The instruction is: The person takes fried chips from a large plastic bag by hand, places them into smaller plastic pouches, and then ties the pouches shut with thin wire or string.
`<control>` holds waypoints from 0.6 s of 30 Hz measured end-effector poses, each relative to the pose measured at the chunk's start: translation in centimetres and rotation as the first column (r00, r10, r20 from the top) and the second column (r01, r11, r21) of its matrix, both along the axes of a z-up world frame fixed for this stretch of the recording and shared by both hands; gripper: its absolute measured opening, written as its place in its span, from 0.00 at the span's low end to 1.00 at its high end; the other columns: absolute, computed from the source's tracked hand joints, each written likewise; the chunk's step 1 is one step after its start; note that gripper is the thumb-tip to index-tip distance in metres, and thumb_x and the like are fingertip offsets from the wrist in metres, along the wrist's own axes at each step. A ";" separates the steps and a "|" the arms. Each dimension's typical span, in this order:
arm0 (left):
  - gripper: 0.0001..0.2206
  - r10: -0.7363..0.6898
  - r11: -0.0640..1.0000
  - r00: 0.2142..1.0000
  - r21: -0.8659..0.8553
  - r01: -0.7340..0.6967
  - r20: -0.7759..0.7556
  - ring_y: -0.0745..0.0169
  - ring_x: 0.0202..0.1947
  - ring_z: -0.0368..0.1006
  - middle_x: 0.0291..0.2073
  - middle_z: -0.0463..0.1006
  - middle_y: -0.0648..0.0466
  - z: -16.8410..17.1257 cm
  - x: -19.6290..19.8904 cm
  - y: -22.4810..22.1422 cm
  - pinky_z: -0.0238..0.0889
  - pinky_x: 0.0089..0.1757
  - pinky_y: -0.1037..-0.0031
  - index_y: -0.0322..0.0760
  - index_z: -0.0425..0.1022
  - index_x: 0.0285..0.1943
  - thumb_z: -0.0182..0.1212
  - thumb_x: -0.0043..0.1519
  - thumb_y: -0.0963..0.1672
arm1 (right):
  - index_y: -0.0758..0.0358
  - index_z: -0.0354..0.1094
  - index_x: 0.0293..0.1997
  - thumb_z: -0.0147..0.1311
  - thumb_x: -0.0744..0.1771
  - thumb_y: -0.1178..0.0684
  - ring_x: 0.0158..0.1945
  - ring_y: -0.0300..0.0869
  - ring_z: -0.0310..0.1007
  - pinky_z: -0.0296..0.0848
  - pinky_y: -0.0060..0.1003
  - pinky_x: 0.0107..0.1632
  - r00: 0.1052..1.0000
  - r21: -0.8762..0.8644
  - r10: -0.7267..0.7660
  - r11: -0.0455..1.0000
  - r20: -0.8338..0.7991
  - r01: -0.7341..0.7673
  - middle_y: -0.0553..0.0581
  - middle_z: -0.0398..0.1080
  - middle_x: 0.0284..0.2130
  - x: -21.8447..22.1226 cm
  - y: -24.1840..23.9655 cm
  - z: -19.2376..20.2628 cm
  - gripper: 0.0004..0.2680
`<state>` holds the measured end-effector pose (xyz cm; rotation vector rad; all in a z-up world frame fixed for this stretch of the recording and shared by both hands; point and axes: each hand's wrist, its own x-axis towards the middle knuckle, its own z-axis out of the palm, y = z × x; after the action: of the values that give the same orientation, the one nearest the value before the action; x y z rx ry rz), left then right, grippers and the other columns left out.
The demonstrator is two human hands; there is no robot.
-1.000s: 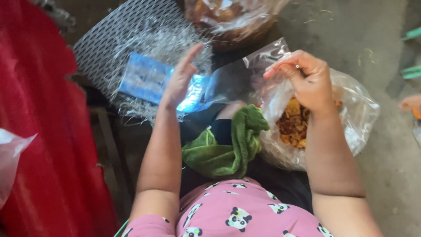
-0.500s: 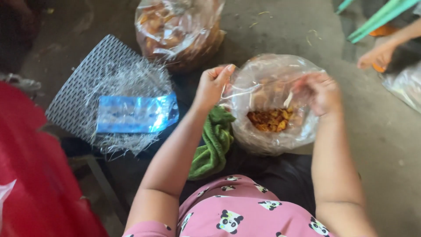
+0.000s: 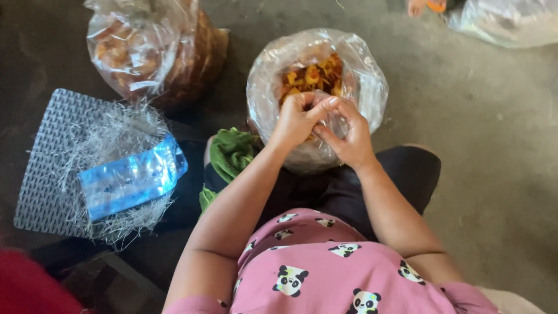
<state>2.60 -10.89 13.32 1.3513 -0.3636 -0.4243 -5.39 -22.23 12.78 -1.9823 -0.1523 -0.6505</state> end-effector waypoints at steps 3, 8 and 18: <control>0.20 -0.017 0.956 0.994 0.293 -0.016 0.109 0.62 0.17 0.71 0.15 0.71 0.49 -5.4 1.2 0.0 0.65 0.23 0.72 0.34 0.78 0.25 0.74 0.54 0.54 | 0.68 0.74 0.50 0.67 0.63 0.60 0.54 0.58 0.73 0.69 0.53 0.58 0.998 -0.082 0.016 0.996 -0.054 -0.020 0.64 0.74 0.50 -0.8 -1.0 -0.1 0.12; 0.20 -0.005 0.929 0.986 0.365 -0.056 0.164 0.61 0.17 0.76 0.13 0.74 0.51 -6.9 1.8 0.1 0.67 0.22 0.74 0.40 0.77 0.23 0.74 0.52 0.56 | 0.70 0.75 0.51 0.48 0.67 0.64 0.55 0.58 0.73 0.69 0.53 0.58 0.992 -0.012 0.054 0.998 -0.111 -0.056 0.68 0.74 0.51 -1.7 -3.5 -1.9 0.10; 0.24 -0.163 0.716 0.936 0.690 -0.104 0.311 0.48 0.23 0.80 0.13 0.74 0.54 -0.8 0.0 1.1 0.73 0.30 0.65 0.42 0.70 0.20 0.54 0.65 0.57 | 0.64 0.75 0.50 0.57 0.70 0.55 0.51 0.53 0.72 0.72 0.45 0.54 0.969 -0.393 -0.174 0.890 0.177 0.231 0.59 0.72 0.47 -4.8 -1.3 3.1 0.07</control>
<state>2.59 -9.83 12.49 2.1964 -0.5537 -0.3551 -10.16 -23.48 15.86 -2.3814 -0.1777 -0.9542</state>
